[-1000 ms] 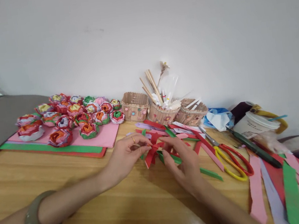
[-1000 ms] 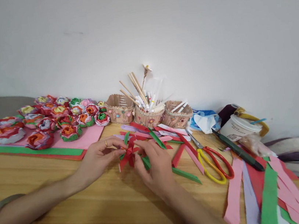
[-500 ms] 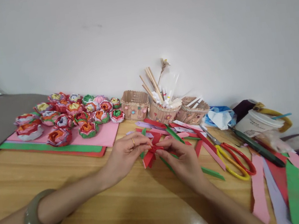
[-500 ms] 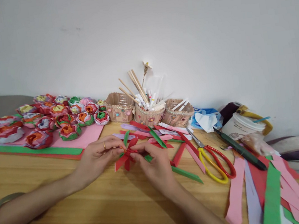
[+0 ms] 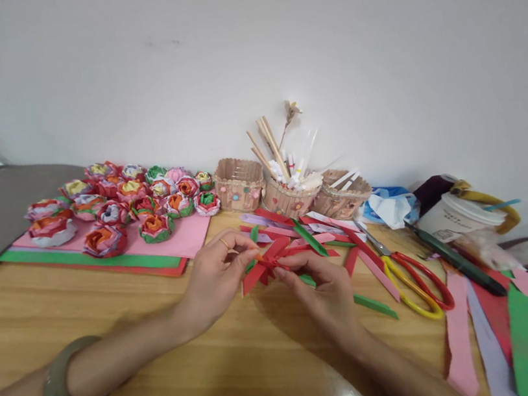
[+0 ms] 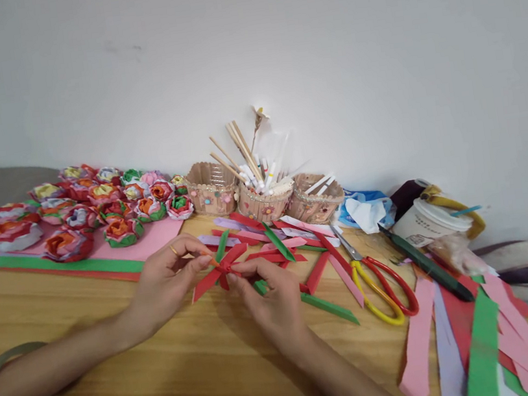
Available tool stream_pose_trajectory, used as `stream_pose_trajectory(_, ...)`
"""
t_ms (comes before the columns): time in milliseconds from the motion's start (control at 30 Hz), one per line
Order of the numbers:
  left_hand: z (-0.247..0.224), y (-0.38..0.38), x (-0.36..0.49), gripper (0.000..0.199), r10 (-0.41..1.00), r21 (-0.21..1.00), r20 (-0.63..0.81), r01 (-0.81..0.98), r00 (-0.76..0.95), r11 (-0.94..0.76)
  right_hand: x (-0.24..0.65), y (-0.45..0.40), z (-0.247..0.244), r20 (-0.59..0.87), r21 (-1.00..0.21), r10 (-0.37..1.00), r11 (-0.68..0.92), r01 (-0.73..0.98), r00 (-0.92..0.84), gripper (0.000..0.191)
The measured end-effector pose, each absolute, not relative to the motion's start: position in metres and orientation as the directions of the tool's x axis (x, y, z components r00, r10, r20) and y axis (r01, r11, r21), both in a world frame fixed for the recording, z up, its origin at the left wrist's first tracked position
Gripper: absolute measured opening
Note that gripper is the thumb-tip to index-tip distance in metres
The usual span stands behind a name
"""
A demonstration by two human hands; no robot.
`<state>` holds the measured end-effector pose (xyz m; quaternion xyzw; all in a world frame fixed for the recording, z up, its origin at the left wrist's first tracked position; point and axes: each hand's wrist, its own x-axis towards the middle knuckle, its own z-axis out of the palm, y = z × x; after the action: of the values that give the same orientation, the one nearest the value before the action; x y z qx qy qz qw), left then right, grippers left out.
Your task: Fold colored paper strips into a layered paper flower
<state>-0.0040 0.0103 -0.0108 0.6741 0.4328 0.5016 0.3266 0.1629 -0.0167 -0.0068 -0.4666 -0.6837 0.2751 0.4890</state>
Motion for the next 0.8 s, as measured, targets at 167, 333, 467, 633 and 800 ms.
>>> stream_pose_trajectory(167, -0.015, 0.008, -0.004, 0.008, 0.814, 0.754, 0.564, 0.314, 0.139, -0.576, 0.162, -0.016, -0.007, 0.433, -0.781, 0.892, 0.441, 0.442, -0.125, 0.005)
stream_pose_trajectory(333, -0.016, 0.007, -0.007, 0.011, 0.564, 0.465, 0.769, 0.342, 0.301, -0.817, 0.162, -0.012, 0.001, 0.31, -0.878, 0.945, 0.327, 0.35, -0.105, 0.013)
stream_pose_trajectory(467, -0.017, 0.006, -0.007, 0.013, 0.478, 0.364, 0.795, 0.337, 0.373, -0.868, 0.163, -0.009, 0.002, 0.173, -0.963, 0.981, 0.188, 0.193, -0.091, 0.013)
stream_pose_trajectory(633, -0.017, 0.008, -0.005, 0.014, 0.518, 0.363, 0.742, 0.394, 0.426, -0.844, 0.165, -0.005, -0.001, 0.013, -0.999, 0.991, 0.008, -0.032, -0.136, 0.016)
stream_pose_trajectory(800, -0.017, 0.01, -0.005, 0.016, 0.607, 0.422, 0.677, 0.455, 0.417, -0.784, 0.165, -0.002, -0.004, -0.107, -0.974, 0.981, -0.136, -0.183, -0.16, 0.019)
